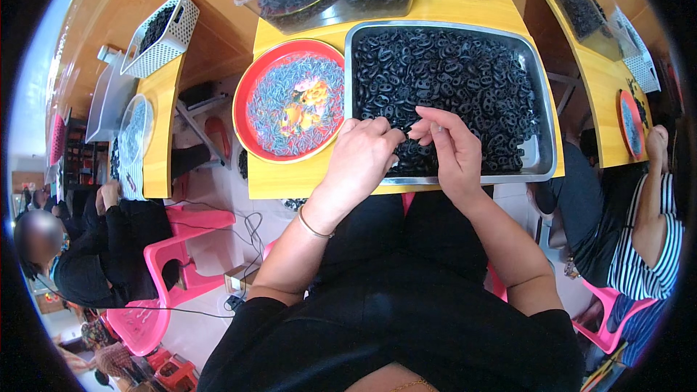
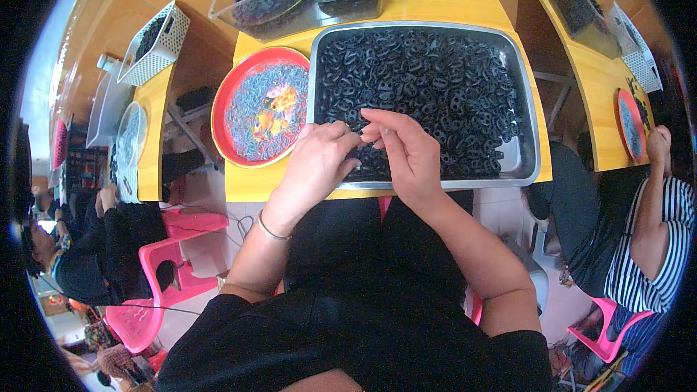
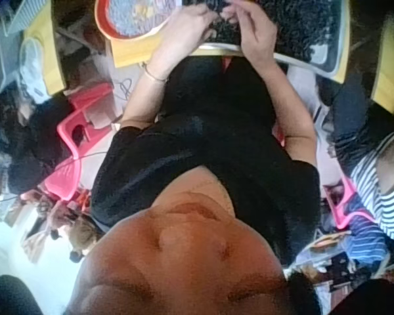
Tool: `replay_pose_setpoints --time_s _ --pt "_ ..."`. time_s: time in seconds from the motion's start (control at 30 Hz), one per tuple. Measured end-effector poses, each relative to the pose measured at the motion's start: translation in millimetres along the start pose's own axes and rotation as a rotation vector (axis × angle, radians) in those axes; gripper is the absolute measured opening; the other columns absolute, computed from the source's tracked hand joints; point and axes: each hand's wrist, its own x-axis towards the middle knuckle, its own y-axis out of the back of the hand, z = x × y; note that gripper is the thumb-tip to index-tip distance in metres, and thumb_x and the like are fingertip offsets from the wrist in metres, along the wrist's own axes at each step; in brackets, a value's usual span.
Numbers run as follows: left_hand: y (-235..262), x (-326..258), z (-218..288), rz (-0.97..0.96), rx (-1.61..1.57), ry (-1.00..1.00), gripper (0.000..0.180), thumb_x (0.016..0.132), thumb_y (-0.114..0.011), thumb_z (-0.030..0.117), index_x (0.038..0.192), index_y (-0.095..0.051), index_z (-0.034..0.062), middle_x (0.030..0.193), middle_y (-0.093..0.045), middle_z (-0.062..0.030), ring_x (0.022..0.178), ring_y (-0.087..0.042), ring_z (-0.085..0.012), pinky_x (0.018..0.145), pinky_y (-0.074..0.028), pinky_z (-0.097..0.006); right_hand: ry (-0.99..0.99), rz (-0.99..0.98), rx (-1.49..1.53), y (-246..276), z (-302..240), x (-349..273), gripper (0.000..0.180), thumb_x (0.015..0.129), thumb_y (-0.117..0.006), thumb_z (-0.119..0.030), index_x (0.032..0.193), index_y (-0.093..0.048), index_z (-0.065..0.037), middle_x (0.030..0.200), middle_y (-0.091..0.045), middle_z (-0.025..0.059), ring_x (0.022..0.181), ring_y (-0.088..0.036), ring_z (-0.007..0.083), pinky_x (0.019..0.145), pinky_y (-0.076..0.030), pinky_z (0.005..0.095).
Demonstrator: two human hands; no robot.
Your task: The person assembles plastic cord lock toggles by fitting the components together by hand.
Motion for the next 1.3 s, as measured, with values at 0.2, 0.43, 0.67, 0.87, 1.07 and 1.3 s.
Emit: replay_pose_setpoints --time_s 0.2,0.43,0.67,0.87,1.07,1.3 --pt "-3 1 2 -0.036 0.073 0.067 0.021 0.059 -0.07 0.012 0.076 -0.059 0.0067 0.076 -0.052 -0.0069 0.075 -0.054 -0.0242 0.07 -0.04 -0.035 -0.08 0.005 0.1 -1 2 -2 0.021 0.092 -0.037 -0.008 0.102 -0.052 0.002 0.087 -0.061 0.0102 0.08 -0.06 0.0135 0.069 -0.047 0.0245" --pt "-9 1 -5 -0.001 0.049 0.02 0.008 0.063 -0.061 0.007 0.069 -0.057 0.0045 0.072 -0.051 -0.008 0.074 -0.054 -0.0243 0.065 -0.042 -0.035 -0.074 -0.074 0.078 2 1 1 0.024 0.09 -0.037 -0.005 0.106 -0.053 0.003 0.091 -0.06 0.0126 0.08 -0.06 0.0147 0.07 -0.047 0.0249" --pt "-4 -2 -2 0.022 -0.005 0.055 0.003 0.067 -0.055 0.005 0.067 -0.055 0.0018 0.074 -0.051 -0.0107 0.076 -0.056 -0.0256 0.068 -0.047 -0.035 0.009 -0.053 -0.01 0 4 -1 0.029 0.082 -0.05 0.001 0.11 -0.059 -0.002 0.099 -0.062 0.013 0.084 -0.061 0.0156 0.074 -0.048 0.0254" --pt "-7 -4 -1 -0.047 0.014 0.075 0.011 0.064 -0.06 0.002 0.074 -0.055 -0.0006 0.079 -0.05 -0.0135 0.076 -0.056 -0.0305 0.065 -0.047 -0.038 0.033 -0.078 -0.09 1 6 0 0.024 0.08 -0.053 0.001 0.102 -0.063 -0.003 0.096 -0.062 0.0126 0.083 -0.062 0.0157 0.075 -0.049 0.0245" --pt "-5 1 -2 -0.059 -0.008 0.081 0.014 0.065 -0.061 0.005 0.076 -0.054 0.0 0.078 -0.051 -0.0132 0.073 -0.056 -0.0305 0.063 -0.047 -0.039 -0.096 -0.082 0.011 0 0 1 0.018 0.082 -0.051 0.001 0.097 -0.061 0.0 0.09 -0.059 0.0107 0.083 -0.061 0.0147 0.069 -0.049 0.0238" --pt "-4 -4 -3 0.141 -0.193 0.024 0.019 0.065 -0.062 0.004 0.08 -0.053 -0.0003 0.07 -0.051 -0.0115 0.063 -0.058 -0.0234 0.056 -0.047 -0.033 -0.125 -0.06 0.15 -1 1 -3 0.017 0.087 -0.047 0.0 0.1 -0.058 0.003 0.094 -0.06 0.0107 0.085 -0.061 0.015 0.069 -0.05 0.0238"
